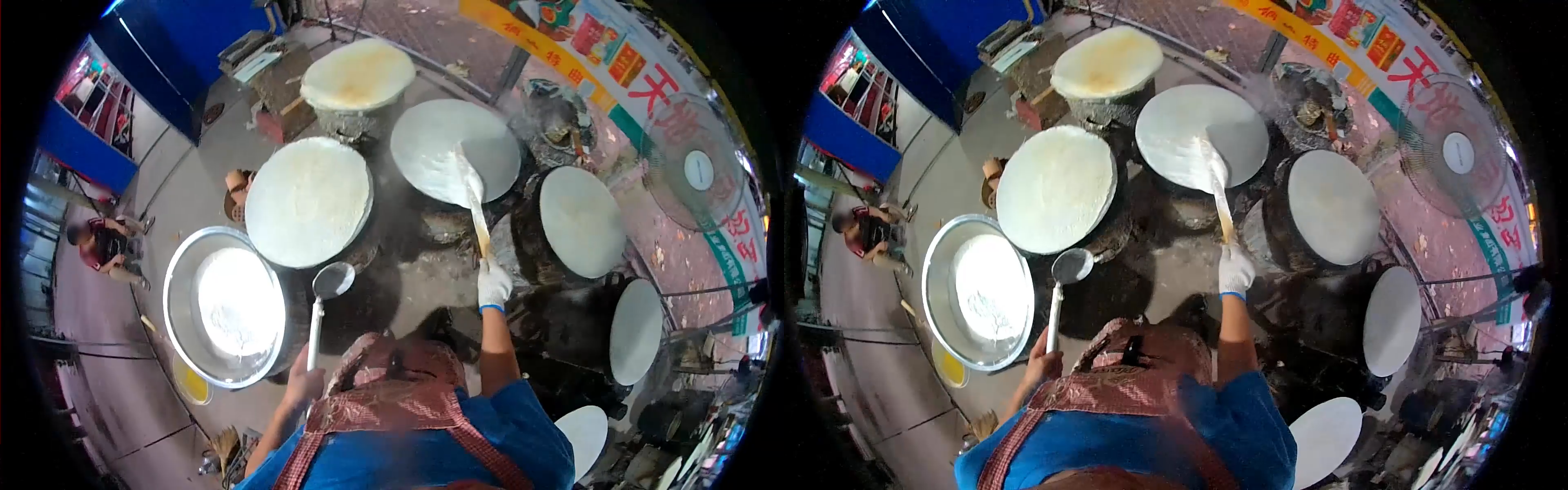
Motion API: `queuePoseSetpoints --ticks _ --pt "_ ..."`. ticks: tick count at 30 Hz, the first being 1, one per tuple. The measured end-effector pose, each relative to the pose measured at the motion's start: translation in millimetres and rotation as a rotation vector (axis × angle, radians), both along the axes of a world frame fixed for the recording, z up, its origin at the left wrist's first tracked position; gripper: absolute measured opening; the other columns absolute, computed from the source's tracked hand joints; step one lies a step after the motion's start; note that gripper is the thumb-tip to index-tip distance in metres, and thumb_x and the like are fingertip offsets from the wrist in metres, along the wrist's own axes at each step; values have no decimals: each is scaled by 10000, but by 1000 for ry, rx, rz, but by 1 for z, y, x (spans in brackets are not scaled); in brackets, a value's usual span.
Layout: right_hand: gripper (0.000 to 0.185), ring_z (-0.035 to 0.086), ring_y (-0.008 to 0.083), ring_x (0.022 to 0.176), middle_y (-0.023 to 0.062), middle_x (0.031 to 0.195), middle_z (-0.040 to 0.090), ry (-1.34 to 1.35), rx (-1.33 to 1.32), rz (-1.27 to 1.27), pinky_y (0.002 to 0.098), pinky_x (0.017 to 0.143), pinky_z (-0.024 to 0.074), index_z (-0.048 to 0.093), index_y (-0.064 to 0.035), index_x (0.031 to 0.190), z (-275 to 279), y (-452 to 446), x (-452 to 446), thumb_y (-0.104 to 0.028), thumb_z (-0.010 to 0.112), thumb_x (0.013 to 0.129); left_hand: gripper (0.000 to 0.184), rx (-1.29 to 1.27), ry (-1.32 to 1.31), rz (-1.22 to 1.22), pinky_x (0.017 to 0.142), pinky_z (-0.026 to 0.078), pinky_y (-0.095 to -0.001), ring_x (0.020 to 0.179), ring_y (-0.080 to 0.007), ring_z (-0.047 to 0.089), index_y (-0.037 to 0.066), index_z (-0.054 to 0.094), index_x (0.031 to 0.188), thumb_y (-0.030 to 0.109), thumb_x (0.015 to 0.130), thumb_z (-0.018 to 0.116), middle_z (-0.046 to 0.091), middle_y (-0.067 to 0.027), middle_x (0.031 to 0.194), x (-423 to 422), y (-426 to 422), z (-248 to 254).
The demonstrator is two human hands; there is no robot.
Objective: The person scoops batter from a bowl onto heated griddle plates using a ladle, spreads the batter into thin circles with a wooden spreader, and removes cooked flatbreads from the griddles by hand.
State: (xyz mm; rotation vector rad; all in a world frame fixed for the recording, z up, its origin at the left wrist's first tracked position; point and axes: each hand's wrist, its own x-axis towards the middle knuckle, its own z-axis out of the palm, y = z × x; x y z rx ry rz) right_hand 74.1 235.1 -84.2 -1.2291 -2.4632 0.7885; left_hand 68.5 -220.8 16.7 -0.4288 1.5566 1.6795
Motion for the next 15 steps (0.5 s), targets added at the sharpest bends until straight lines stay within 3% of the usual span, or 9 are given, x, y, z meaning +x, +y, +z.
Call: queuePoseSetpoints --ticks 1,2,3,4,6,8,10,14,15 --pt "334 604 331 721 189 851 635 50 -20 -61 406 652 466 614 -99 1080 -6 -3 -4 -335 508 868 759 -34 8 -17 357 307 -244 396 -97 383 216 219 1414 -94 757 437 400 8 574 3 0 0" --pt "298 619 316 810 178 879 643 174 -551 -238 379 693 478 627 -101 1067 40 -24 -27 -278 584 832 750 -14 64 11 350 296 -238 392 -88 363 232 217 1410 -68 759 438 357 15 548 7 -1 -9" --pt "334 608 314 896 149 953 640 169 -296 -115 382 758 476 626 -142 1083 1 -24 -48 -341 574 820 748 78 20 16 348 295 -234 389 -87 351 239 212 1408 -54 757 435 346 13 543 10 0 -8" --pt "355 600 316 919 117 982 639 7 -295 -73 396 789 471 641 -169 1059 39 -44 -65 -406 554 809 746 175 -11 26 346 293 -229 386 -87 338 246 207 1407 -40 756 433 335 12 537 9 3 -3" --pt "376 597 316 922 112 982 638 -113 -109 109 395 806 467 636 -170 1064 38 -46 -71 -428 542 808 777 217 -77 56 342 280 -210 385 -90 321 284 197 1399 -44 725 402 336 0 534 10 12 11" --pt "390 597 318 917 135 982 632 -61 -150 70 404 810 462 614 -169 1098 31 -8 -39 -428 522 821 690 190 34 124 325 300 -212 372 -87 361 159 270 1371 -9 722 435 377 7 534 14 21 23" --pt "366 601 331 871 161 963 630 -264 -81 108 416 764 461 598 -162 1120 8 55 -19 -384 516 841 762 271 -36 103 351 262 -215 401 -105 327 275 195 1394 4 728 448 368 -32 562 10 14 5" --pt "319 602 355 794 212 862 617 229 -223 -76 420 679 457 641 -84 993 55 42 -52 -339 572 814 698 404 -124 169 367 276 -199 423 -91 322 251 231 1374 13 757 451 355 -25 558 9 35 8" --pt "320 605 348 810 199 870 619 160 -199 15 419 691 455 641 -100 993 28 39 -71 -351 583 804 691 415 -186 187 364 274 -199 422 -90 322 245 235 1374 16 760 450 358 -25 559 8 43 6"
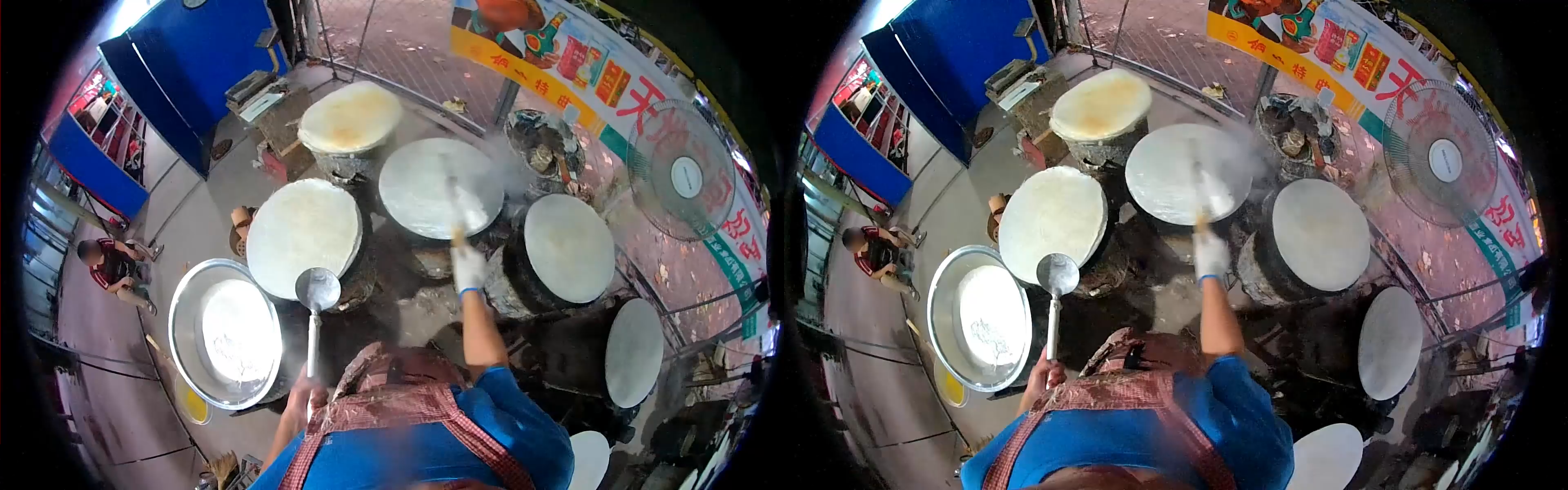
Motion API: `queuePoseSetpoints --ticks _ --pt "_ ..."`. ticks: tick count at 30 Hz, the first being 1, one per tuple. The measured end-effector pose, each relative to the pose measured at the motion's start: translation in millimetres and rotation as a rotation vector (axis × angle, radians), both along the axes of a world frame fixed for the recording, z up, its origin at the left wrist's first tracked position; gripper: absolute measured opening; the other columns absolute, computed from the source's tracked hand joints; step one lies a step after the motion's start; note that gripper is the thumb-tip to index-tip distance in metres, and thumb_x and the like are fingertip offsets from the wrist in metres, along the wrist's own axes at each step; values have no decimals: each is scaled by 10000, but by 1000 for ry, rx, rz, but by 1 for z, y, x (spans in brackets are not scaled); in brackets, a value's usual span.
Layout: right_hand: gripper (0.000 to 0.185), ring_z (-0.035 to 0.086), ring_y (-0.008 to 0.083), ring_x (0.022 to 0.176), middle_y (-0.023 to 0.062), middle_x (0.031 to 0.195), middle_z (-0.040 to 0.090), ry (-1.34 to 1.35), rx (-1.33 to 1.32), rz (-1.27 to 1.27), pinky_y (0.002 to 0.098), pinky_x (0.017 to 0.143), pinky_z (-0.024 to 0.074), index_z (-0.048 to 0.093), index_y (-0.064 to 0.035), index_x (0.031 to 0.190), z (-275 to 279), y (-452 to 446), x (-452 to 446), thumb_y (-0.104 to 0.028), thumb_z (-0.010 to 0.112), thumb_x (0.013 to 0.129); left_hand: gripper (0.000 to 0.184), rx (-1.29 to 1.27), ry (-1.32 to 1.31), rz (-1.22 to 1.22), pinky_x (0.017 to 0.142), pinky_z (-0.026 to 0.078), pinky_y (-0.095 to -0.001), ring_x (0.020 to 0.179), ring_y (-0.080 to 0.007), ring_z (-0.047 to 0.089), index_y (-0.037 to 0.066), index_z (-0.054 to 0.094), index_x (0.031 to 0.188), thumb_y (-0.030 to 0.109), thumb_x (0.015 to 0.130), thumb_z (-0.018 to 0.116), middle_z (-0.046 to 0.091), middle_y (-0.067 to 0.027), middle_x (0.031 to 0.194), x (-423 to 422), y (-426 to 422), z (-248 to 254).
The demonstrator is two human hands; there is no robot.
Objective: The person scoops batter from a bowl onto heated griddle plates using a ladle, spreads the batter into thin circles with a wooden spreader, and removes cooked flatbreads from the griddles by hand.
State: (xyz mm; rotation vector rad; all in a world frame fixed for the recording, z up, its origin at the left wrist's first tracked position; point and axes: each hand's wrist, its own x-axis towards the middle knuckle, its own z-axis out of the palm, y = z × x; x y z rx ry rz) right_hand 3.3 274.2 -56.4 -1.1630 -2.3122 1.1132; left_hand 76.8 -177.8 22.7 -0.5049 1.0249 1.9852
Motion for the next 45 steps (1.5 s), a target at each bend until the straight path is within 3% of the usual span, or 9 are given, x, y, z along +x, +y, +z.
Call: queuePoseSetpoints --ticks 10,13,18,30,31,36,38,40,45 --pt "314 606 356 776 165 856 643 19 66 -89 407 684 472 648 -131 1017 -9 69 5 -360 521 843 633 30 -101 -118 353 295 -190 436 -73 357 221 327 1274 -43 715 465 349 1 542 -27 36 -19" --pt "330 614 351 760 201 865 632 -424 247 349 372 693 484 654 -108 1023 11 18 29 -353 584 813 645 29 -216 -116 315 282 -178 409 -62 328 235 324 1275 -50 712 461 346 2 561 -42 55 -16" --pt "329 585 323 931 197 1047 605 194 -51 -69 343 789 453 615 -29 1062 -51 94 51 -276 569 850 570 -9 -170 -173 318 256 -171 420 -58 319 280 349 1233 -15 762 476 352 6 600 -46 60 -22" --pt "361 609 251 670 163 810 654 136 297 -36 348 668 459 649 -11 962 -23 193 -55 -336 567 825 631 -14 -270 -95 328 272 -183 444 -72 325 270 321 1316 -25 777 464 347 -4 611 -40 118 -30" --pt "386 600 373 720 207 797 612 55 75 19 435 609 457 648 -66 945 -56 234 -95 -412 555 801 639 -27 -274 -95 335 279 -188 446 -72 327 270 315 1322 -23 776 468 348 -3 613 -36 121 -27" --pt "405 532 142 561 36 641 621 283 -633 -213 286 528 417 694 -38 892 -27 178 -54 -416 680 748 674 -96 -25 -166 390 279 -177 482 -78 367 256 326 1313 -33 722 476 388 -5 636 -32 92 -36" --pt "373 617 199 785 135 827 669 258 -461 -22 306 721 444 674 -16 908 -65 139 -54 -340 697 726 582 -84 -138 -76 380 301 -185 482 -87 381 206 352 1244 -33 725 461 386 -6 628 -41 95 -41" --pt "342 627 226 852 203 882 645 93 -175 179 330 773 443 639 -3 964 43 105 -32 -243 678 722 537 -200 -227 30 340 286 -177 438 -84 353 193 342 1219 -26 742 456 369 -3 600 -50 108 -27" --pt "171 452 111 410 -12 556 506 560 -833 -336 252 380 346 663 -55 862 -33 119 -7 -182 664 747 602 -90 -197 -105 284 245 -173 371 -55 293 306 300 1289 16 782 449 348 24 559 -72 90 6"
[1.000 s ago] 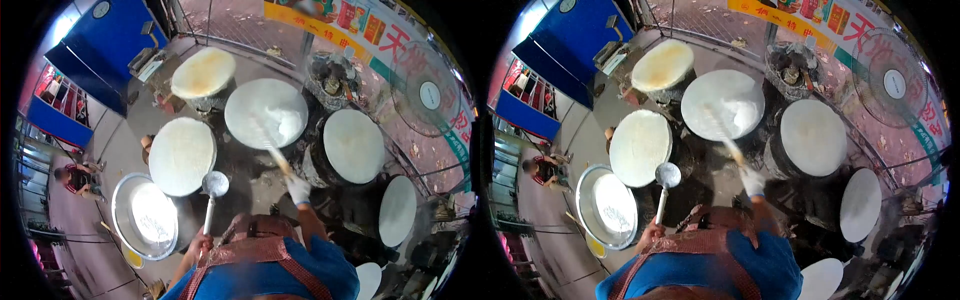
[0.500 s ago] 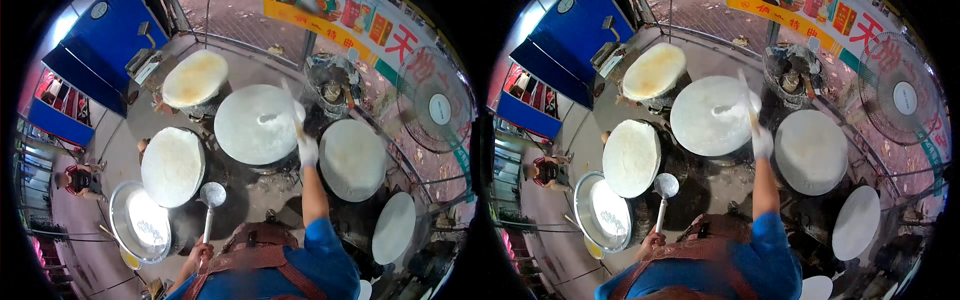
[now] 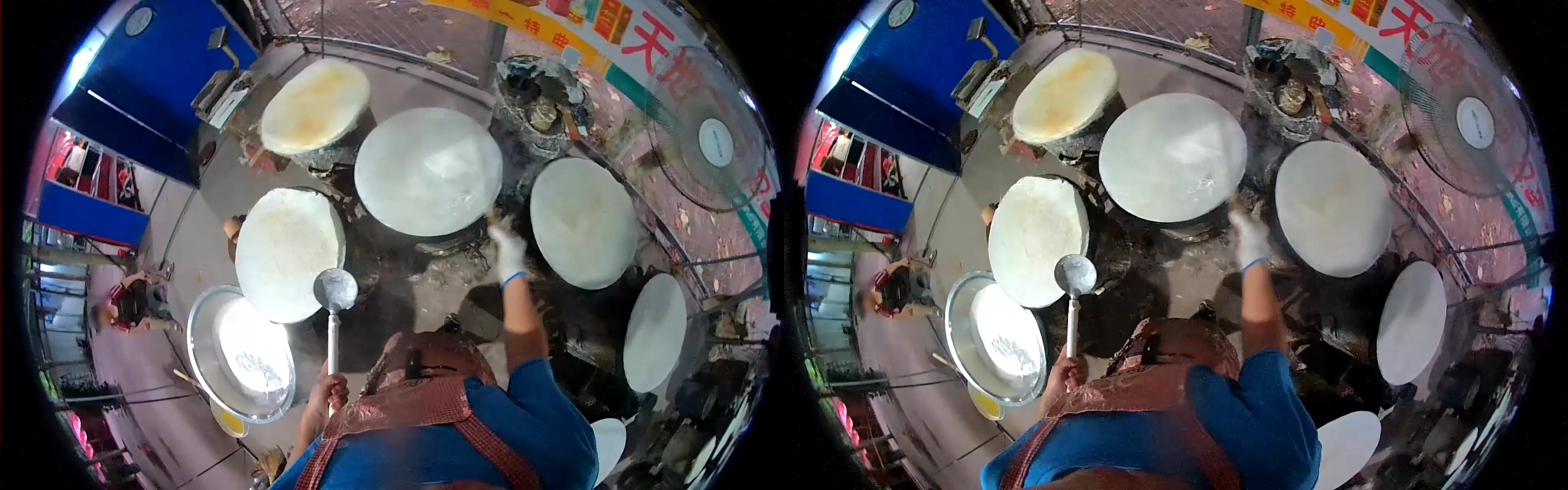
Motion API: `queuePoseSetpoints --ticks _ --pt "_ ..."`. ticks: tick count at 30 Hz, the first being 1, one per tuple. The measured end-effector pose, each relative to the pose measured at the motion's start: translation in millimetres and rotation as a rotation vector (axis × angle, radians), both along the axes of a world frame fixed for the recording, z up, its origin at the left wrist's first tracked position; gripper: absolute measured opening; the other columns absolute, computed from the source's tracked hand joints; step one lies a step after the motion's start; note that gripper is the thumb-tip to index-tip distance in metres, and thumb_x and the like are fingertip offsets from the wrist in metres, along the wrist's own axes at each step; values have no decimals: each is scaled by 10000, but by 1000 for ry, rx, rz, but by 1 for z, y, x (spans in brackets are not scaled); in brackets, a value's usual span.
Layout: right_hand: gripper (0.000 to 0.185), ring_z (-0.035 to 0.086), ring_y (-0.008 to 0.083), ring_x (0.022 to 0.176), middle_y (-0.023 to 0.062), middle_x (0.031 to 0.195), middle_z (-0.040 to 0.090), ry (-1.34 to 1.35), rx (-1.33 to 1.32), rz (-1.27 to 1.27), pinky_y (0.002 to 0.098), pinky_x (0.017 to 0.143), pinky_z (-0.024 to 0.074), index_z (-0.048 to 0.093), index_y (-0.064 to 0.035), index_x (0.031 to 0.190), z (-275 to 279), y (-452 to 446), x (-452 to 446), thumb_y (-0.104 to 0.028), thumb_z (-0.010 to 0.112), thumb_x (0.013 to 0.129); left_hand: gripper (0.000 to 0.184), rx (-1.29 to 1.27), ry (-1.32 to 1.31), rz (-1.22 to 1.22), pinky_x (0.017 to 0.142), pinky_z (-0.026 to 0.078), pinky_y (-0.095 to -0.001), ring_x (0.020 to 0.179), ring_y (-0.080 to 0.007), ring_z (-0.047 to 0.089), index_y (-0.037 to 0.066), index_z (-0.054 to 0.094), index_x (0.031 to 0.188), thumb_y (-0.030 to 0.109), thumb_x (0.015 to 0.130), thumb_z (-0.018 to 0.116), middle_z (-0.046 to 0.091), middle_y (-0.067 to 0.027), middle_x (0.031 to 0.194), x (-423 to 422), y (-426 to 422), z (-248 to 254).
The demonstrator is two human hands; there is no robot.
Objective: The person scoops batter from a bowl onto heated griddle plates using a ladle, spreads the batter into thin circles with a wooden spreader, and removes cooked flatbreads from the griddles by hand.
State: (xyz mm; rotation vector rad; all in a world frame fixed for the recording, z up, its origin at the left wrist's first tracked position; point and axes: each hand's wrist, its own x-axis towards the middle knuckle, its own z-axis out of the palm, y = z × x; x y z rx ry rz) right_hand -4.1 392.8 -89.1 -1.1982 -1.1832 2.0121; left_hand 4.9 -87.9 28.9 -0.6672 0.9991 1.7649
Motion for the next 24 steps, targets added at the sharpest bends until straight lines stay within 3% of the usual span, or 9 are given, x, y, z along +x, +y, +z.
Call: queuePoseSetpoints --ticks 4,6,7,8,10,12,14,20,24 --pt "279 591 123 727 74 827 661 111 267 135 253 692 472 687 -1 899 -62 -41 1 -181 740 693 555 22 -139 73 267 240 -171 345 -53 284 345 316 1251 94 790 492 346 30 539 -17 -6 -26" --pt "302 574 129 902 59 952 667 -121 372 203 262 858 423 662 0 992 -55 0 14 -163 701 742 322 -31 -116 39 274 254 -165 346 -53 290 253 438 1077 120 791 503 358 29 536 -22 -7 -18" --pt "313 583 143 913 65 980 663 -53 414 101 266 861 424 647 -3 1024 -49 21 4 -161 682 757 98 -63 -69 58 280 271 -163 346 -53 302 182 456 854 123 792 504 363 28 530 -25 -4 -17" --pt "324 592 157 925 71 1008 660 8 453 -5 269 863 425 633 -6 1056 -35 40 -8 -159 664 772 106 56 -227 34 281 282 -167 346 -56 312 160 427 738 120 792 509 368 23 524 -33 -10 -24" --pt "267 603 337 887 165 971 635 -592 859 131 388 787 470 660 -132 1003 0 56 -29 -292 551 819 96 114 -294 97 276 289 -175 346 -60 315 151 426 744 139 807 498 375 22 526 -43 -5 -29" --pt "252 593 373 783 166 812 628 -878 1264 485 463 685 467 638 -202 946 8 52 -46 -376 514 812 120 -14 -107 45 274 300 -181 351 -55 318 160 425 733 182 843 469 375 35 526 -55 21 -20" --pt "214 560 307 510 117 664 587 -750 1640 490 437 491 452 663 -232 879 7 49 -33 -398 554 798 164 -57 -27 12 274 294 -180 354 -47 315 171 424 715 215 868 458 367 48 521 -74 42 -21" --pt "267 571 324 565 127 629 586 -994 1465 343 437 538 462 656 -240 923 -9 43 14 -442 513 822 363 113 -46 -59 290 291 -190 340 -47 320 161 380 593 330 893 494 352 53 464 -151 126 -31" --pt "250 587 316 640 135 657 597 -807 1446 405 442 590 462 653 -207 930 10 30 40 -397 535 820 179 71 253 -46 308 283 -197 360 -44 307 128 382 730 67 810 530 350 48 509 -169 197 -18"
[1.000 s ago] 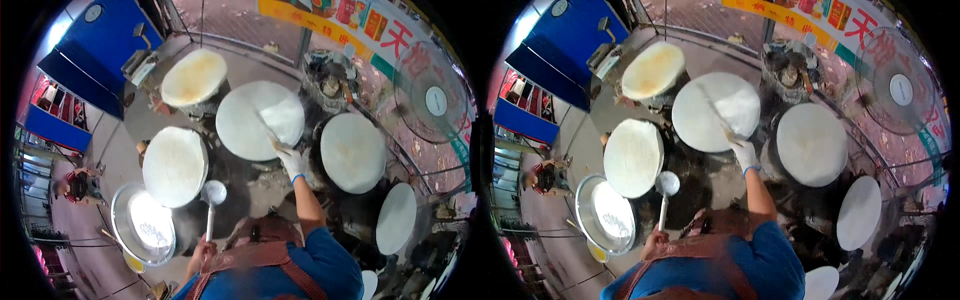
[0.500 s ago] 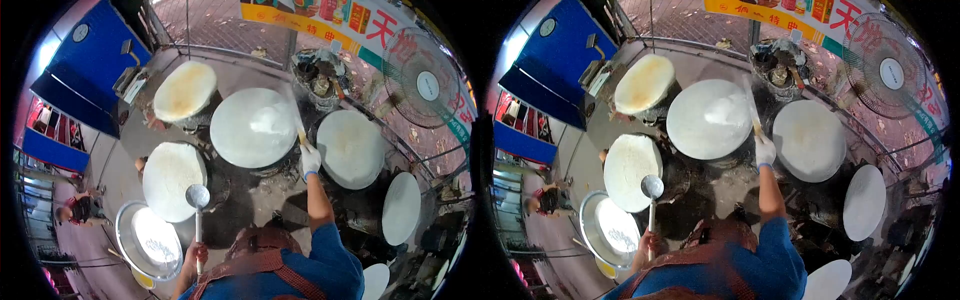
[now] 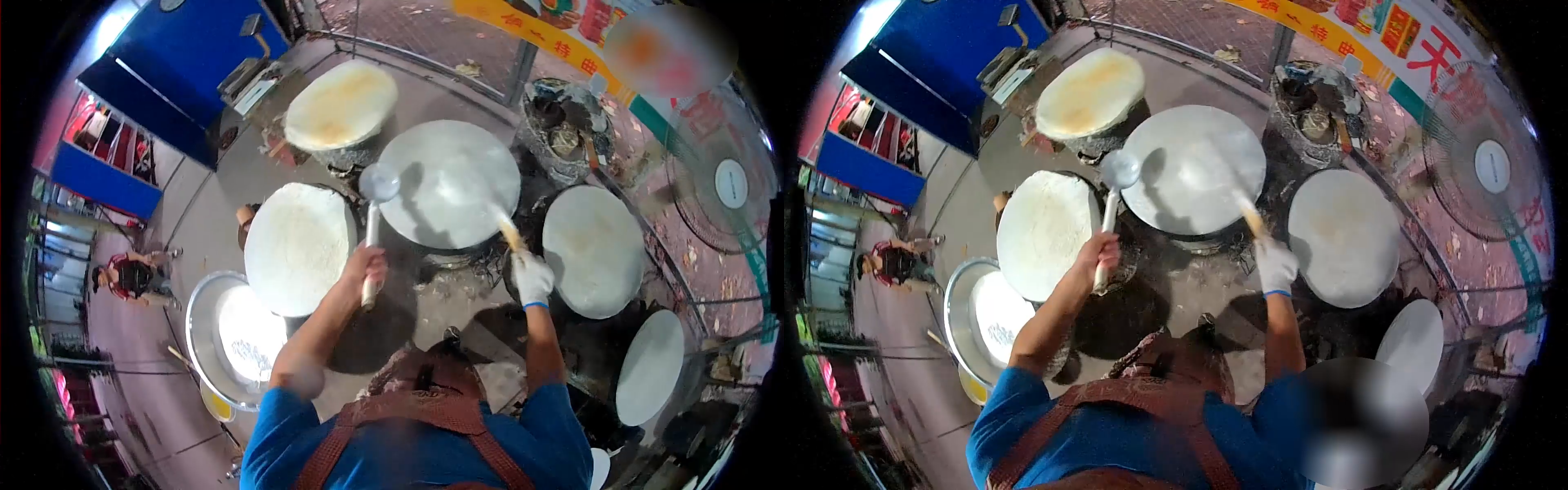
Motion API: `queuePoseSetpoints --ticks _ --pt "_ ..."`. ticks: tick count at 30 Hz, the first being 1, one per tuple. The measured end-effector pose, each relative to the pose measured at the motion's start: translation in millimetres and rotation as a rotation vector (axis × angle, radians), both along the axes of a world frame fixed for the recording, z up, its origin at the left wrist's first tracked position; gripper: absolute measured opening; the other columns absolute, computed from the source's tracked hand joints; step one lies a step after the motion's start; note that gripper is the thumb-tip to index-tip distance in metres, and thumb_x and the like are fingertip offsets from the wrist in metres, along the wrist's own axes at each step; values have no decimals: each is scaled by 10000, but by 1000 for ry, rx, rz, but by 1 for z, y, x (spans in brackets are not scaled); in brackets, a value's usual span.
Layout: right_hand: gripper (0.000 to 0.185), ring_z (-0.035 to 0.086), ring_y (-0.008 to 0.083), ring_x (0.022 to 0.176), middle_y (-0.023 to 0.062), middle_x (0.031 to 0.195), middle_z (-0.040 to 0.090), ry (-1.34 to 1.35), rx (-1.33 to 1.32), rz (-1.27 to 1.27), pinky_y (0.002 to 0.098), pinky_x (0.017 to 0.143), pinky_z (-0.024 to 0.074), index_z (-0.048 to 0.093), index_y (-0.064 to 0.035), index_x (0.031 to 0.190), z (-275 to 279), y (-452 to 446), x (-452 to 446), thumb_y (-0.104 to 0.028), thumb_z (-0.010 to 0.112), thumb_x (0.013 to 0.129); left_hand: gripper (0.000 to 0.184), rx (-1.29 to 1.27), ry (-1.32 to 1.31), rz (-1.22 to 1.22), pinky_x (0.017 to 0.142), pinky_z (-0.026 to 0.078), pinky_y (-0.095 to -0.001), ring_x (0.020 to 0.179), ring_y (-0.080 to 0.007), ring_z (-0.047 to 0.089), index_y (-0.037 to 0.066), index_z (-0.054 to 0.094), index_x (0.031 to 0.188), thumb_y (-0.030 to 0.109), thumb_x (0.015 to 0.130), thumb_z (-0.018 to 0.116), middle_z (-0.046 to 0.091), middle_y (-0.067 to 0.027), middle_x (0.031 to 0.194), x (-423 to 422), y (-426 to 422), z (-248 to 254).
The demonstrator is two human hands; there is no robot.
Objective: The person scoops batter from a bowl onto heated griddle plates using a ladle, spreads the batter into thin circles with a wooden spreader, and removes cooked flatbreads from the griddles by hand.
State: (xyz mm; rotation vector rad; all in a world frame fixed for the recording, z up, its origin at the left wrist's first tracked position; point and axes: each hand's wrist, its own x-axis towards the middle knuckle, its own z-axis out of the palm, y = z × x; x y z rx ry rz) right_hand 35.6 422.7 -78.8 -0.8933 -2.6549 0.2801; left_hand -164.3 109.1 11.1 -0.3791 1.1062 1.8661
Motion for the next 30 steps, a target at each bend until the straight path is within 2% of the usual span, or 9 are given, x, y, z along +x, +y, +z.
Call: queuePoseSetpoints --ticks 2,6,11,12,14,17,21,26,30 --pt "278 592 315 648 131 700 613 -59 -27 -263 436 598 470 650 -195 938 -3 -7 14 -410 504 841 168 -42 89 32 313 286 -216 369 -63 309 119 355 847 45 815 502 338 26 526 9 29 17" --pt "291 597 307 639 158 716 605 -144 -156 -128 439 570 451 639 -157 862 -4 -81 15 -412 502 843 200 -159 209 -22 324 296 -247 389 -103 319 110 337 933 47 821 490 326 -12 587 24 86 -25" --pt "190 586 304 589 138 693 609 236 -107 -13 408 524 459 666 -151 857 10 -116 28 -321 633 780 150 254 -379 -119 308 246 -217 355 -68 295 128 416 909 253 889 498 305 29 502 43 23 -11" --pt "164 581 309 579 131 677 607 308 -87 -2 406 520 463 665 -165 856 22 -119 35 -297 665 758 91 219 -44 -133 274 235 -229 338 -82 281 182 372 972 210 911 434 335 32 532 61 -9 4" --pt "259 578 303 594 127 707 609 347 -42 188 395 522 469 654 -179 997 21 -124 49 -252 680 749 202 -20 -39 -160 273 197 -200 346 -58 243 262 373 1110 201 921 410 293 40 543 96 -44 33" --pt "435 590 303 630 128 794 623 239 6 174 399 561 477 546 -113 1178 23 -144 47 -262 652 783 191 157 -317 -158 274 191 -178 357 -37 246 252 383 1096 212 917 436 303 45 557 102 -68 23" --pt "455 576 336 1001 207 1160 552 278 -262 305 374 823 469 524 -46 1208 27 -158 37 -205 638 797 73 480 -671 38 263 209 -165 347 -37 274 233 442 998 221 926 441 321 38 535 124 -90 33" --pt "454 571 250 991 157 1158 575 228 -655 286 326 847 434 504 10 1193 -1 -147 22 -237 618 829 375 464 -375 200 244 231 -167 313 -48 253 309 327 1292 219 940 418 301 10 494 204 -154 37" --pt "355 599 240 820 111 916 631 33 -739 561 334 741 465 561 -12 1058 -7 -170 2 -192 676 775 548 437 -282 488 246 230 -181 314 -50 261 326 221 1371 202 904 480 298 3 480 293 -215 40"
